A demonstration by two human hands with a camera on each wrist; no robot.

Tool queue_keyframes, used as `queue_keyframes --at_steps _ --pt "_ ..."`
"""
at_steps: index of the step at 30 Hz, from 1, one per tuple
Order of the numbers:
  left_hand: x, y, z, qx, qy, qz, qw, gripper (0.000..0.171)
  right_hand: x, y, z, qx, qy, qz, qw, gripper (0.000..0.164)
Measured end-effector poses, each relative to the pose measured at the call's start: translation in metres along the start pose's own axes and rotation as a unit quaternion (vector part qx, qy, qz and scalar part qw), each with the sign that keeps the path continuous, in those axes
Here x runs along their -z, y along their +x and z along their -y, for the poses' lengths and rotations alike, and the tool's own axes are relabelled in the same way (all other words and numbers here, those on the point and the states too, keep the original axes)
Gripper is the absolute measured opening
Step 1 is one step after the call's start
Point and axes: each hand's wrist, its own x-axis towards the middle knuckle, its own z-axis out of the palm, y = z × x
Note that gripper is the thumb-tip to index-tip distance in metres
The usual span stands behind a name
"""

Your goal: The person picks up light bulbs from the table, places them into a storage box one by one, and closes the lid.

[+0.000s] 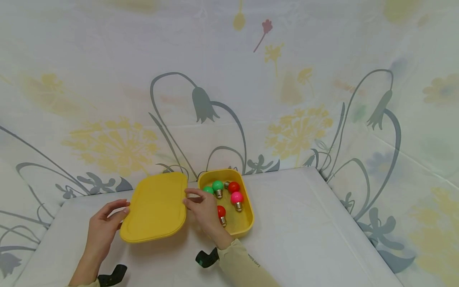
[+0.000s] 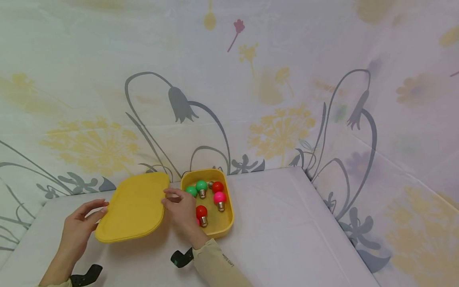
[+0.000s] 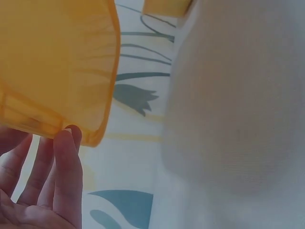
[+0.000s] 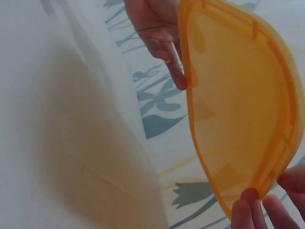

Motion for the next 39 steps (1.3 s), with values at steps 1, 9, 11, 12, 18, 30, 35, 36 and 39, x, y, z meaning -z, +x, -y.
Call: queue_keyframes --at_steps 1,9,11,12,18,30,35,36,39 --pt "0.0000 -0.0002 0.0001 -0.002 -0.005 0.003 1.0000 0.036 0.0001 0.0001 -0.0003 -0.002 -0.002 0.000 1.000 0.024" --pt "-0.0010 -0.0027 -0.0004 -0.002 -0.030 0.017 0.9994 0.038 -0.0001 -0.0001 0.0007 -0.020 -0.011 -0.005 1.000 0.032" --pt "-0.0013 -0.0034 -0.0011 0.005 -0.027 0.018 0.9995 0.042 0.0000 0.0000 0.0013 -0.023 -0.014 -0.006 1.000 0.033" --pt "-0.0014 -0.0037 -0.0015 0.007 -0.024 0.019 0.9995 0.044 0.0001 -0.0001 0.0013 -0.023 -0.016 -0.007 1.000 0.034" --pt "-0.0020 -0.0049 -0.0031 0.016 -0.019 0.022 0.9994 0.050 0.0000 -0.0003 0.0018 -0.023 -0.021 -0.008 0.999 0.036" --pt "-0.0043 -0.0029 0.0010 0.050 0.024 0.028 0.9980 0.055 0.0001 -0.0008 0.0007 -0.025 -0.039 -0.012 0.999 0.036" --pt "-0.0058 -0.0017 0.0019 0.066 0.040 0.030 0.9965 0.055 0.0004 -0.0008 -0.0004 -0.025 -0.052 -0.013 0.998 0.034" --pt "-0.0063 -0.0016 0.0020 0.067 0.044 0.030 0.9963 0.055 0.0004 -0.0006 -0.0009 -0.027 -0.052 -0.014 0.998 0.033" --pt "-0.0075 -0.0017 0.0021 0.065 0.049 0.031 0.9962 0.054 0.0010 -0.0003 -0.0021 -0.030 -0.055 -0.018 0.998 0.032"
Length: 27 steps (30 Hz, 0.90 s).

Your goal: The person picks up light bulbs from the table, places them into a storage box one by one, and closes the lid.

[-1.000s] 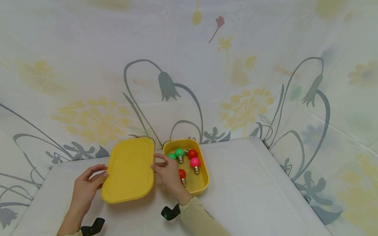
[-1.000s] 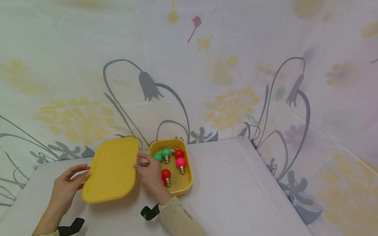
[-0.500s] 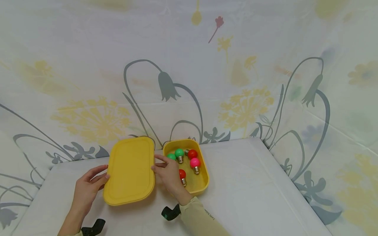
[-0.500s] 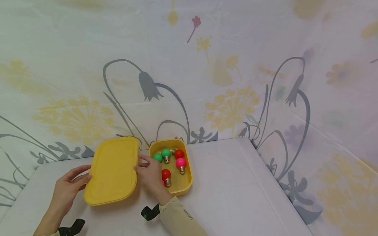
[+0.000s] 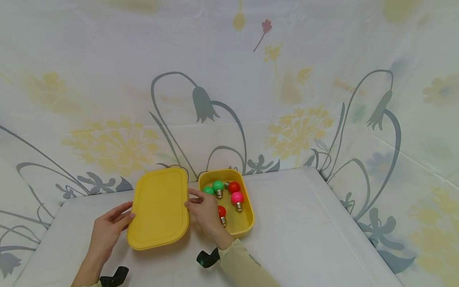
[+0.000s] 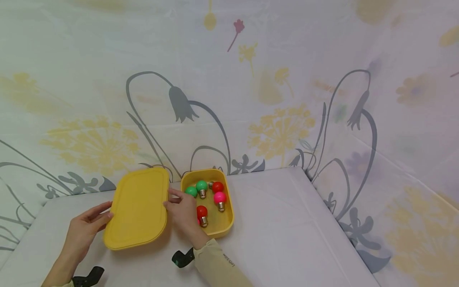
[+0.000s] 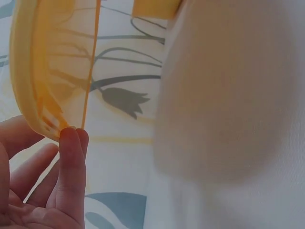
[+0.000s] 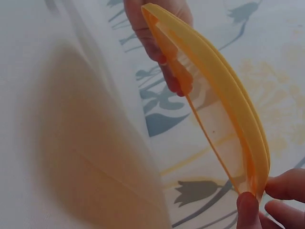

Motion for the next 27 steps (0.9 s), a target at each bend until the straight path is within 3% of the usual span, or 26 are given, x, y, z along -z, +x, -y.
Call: queue_keyframes --at_steps 10,27 --pt "-0.003 -0.003 -0.002 -0.022 -0.004 -0.002 0.9997 0.051 0.002 0.001 -0.001 -0.020 -0.003 -0.002 1.000 0.028" --pt "-0.011 -0.007 -0.005 -0.011 0.034 -0.005 0.9994 0.046 0.007 0.004 -0.004 -0.015 -0.014 -0.012 1.000 0.026"
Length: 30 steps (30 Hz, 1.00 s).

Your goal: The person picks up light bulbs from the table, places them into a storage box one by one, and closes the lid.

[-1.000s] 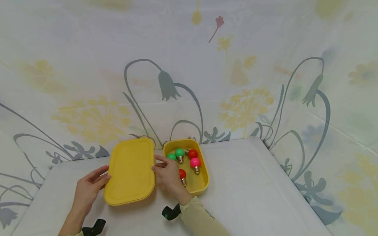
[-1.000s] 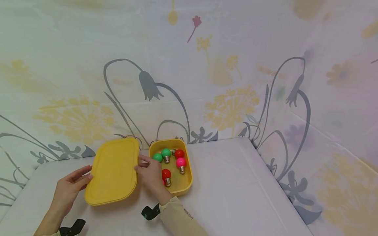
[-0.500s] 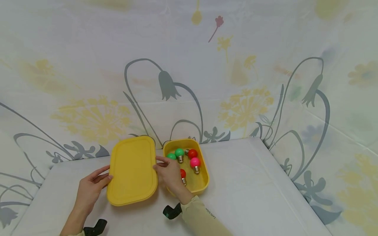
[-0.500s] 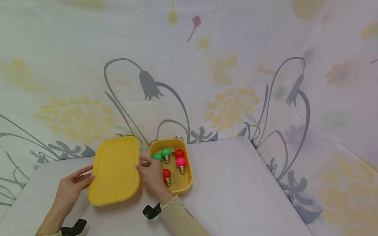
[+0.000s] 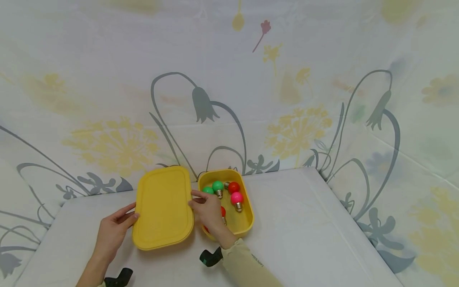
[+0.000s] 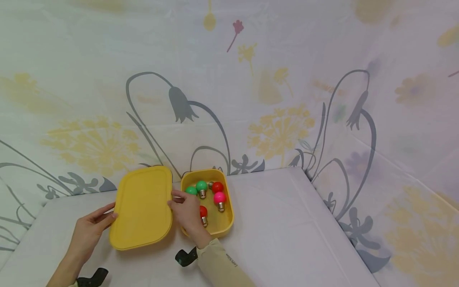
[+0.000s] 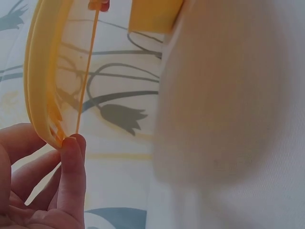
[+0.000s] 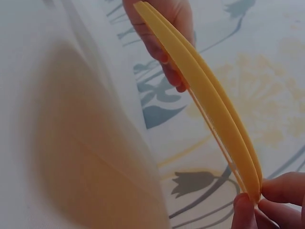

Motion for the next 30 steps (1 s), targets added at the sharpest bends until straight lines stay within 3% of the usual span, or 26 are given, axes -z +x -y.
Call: queue_keyframes --at_steps 20,30 --pt "-0.013 -0.004 -0.003 -0.002 -0.020 0.009 0.9998 0.047 0.017 0.004 -0.003 0.010 -0.031 0.012 0.999 0.030" --pt "-0.028 -0.005 -0.004 -0.002 -0.027 0.017 0.9995 0.048 0.031 0.005 -0.004 0.005 -0.041 0.013 0.999 0.032"
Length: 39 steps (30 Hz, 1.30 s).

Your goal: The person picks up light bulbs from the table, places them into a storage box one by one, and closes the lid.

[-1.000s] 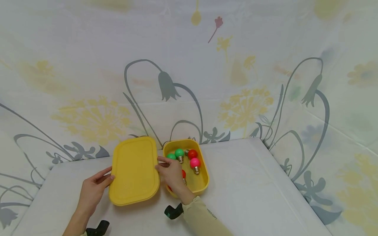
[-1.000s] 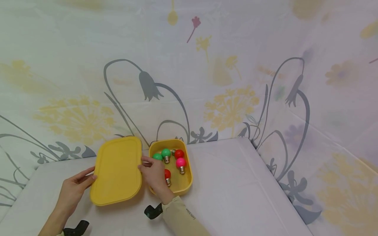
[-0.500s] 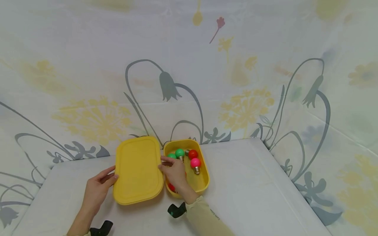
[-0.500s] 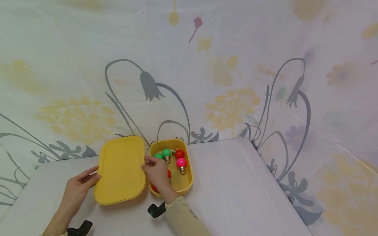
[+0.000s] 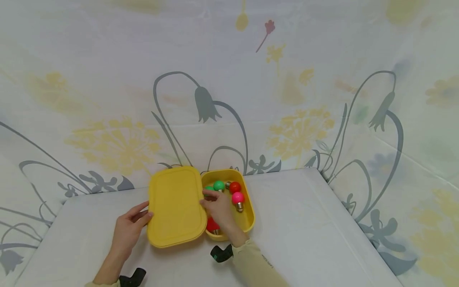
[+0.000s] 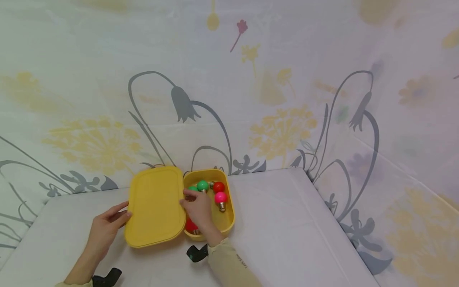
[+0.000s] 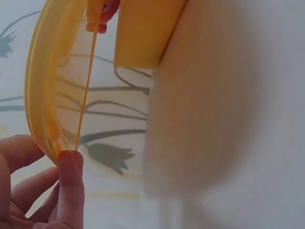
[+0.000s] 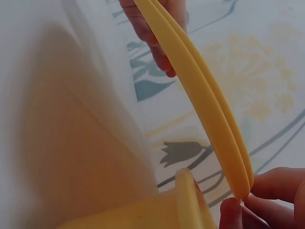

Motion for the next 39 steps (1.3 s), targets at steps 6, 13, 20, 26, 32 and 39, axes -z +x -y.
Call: queue_keyframes --at_steps 6,13,20,26,32,39 --pt "-0.010 -0.001 -0.001 0.003 -0.003 0.005 1.0000 0.048 0.007 0.000 -0.003 -0.017 0.001 -0.016 1.000 0.032" --pt "-0.023 -0.002 -0.003 0.007 -0.007 0.017 0.9998 0.048 0.016 0.000 -0.003 -0.027 -0.036 -0.034 0.998 0.033" --pt "-0.034 -0.002 -0.002 0.003 -0.016 0.025 0.9995 0.047 0.025 -0.001 -0.007 -0.044 -0.024 -0.036 0.998 0.033" --pt "-0.042 -0.002 -0.001 -0.004 -0.029 0.031 0.9991 0.046 0.032 0.000 -0.012 -0.021 -0.034 -0.042 0.998 0.032" --pt "-0.051 -0.002 0.001 -0.011 -0.043 0.038 0.9983 0.046 0.040 0.000 -0.014 -0.008 -0.048 -0.052 0.997 0.032" --pt "-0.061 -0.001 0.002 -0.014 -0.045 0.046 0.9978 0.046 0.050 0.000 -0.015 -0.015 -0.045 -0.054 0.997 0.033"
